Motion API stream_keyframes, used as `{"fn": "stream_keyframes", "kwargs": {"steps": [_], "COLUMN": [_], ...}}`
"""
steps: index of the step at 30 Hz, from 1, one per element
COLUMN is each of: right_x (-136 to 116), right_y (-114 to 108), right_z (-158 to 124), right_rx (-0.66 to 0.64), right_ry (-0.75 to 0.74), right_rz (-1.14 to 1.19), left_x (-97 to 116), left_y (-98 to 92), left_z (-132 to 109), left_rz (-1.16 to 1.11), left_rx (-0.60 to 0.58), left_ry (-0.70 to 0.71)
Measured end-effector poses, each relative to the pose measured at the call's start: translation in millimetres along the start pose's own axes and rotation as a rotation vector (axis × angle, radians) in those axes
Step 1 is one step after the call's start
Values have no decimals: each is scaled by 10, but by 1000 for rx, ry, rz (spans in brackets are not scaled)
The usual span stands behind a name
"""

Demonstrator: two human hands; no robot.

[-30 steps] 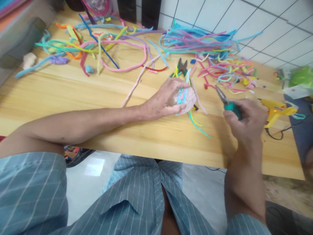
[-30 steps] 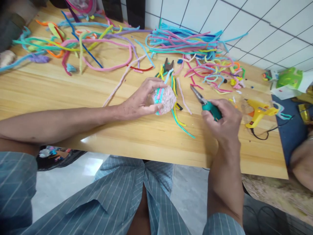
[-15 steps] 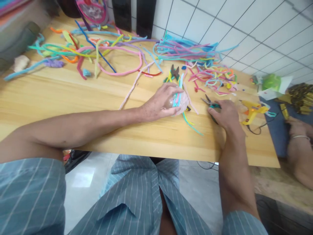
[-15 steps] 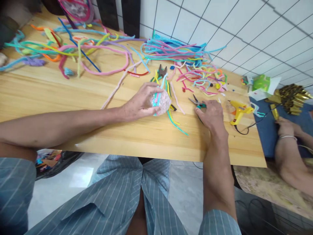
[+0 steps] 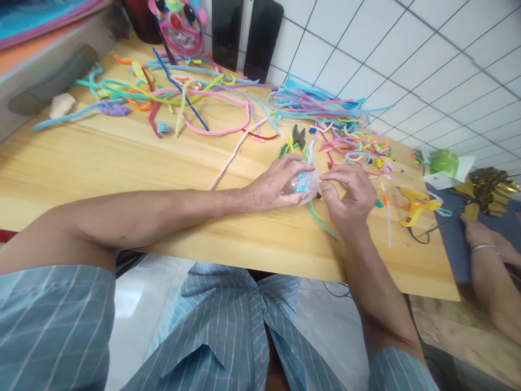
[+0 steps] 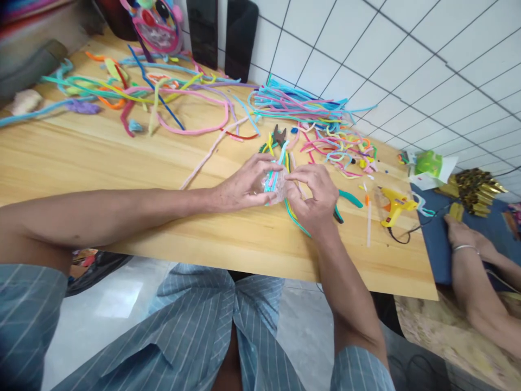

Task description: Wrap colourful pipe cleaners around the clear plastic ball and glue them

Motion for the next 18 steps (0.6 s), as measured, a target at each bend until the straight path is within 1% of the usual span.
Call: {"fn": "stream_keyframes", "kwargs": {"steps": [3,6,12,15,18], "right_x": [42,40,-5,2,5], "right_y": [107,167,183,232,290], "right_z": [-59,-115,-200,-234,-243], "right_rx": [16,-38,-170,-217,-206], "right_ry": [-30,-69,-193,-186,-174], "right_rz": [46,65,87,53,10], "left_x": [0,18,8,3,11], "left_y": [19,16,5,-3,-13], "left_z": [3,9,7,1,-1], "left_rz": [14,4,-14,-6,0], "left_rx": [9,7,-25,0,14], "left_ry": [-7,-17,-36,-23,-6]}}
Point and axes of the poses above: each hand's wrist, its own z-axis towards the middle knuckle, its own y-axis out of the palm, x = y × z, the point moved 6 cm from there along z, towards the middle knuckle, and after that the axes turned 6 degrees about -x, right-handed, at the moved point
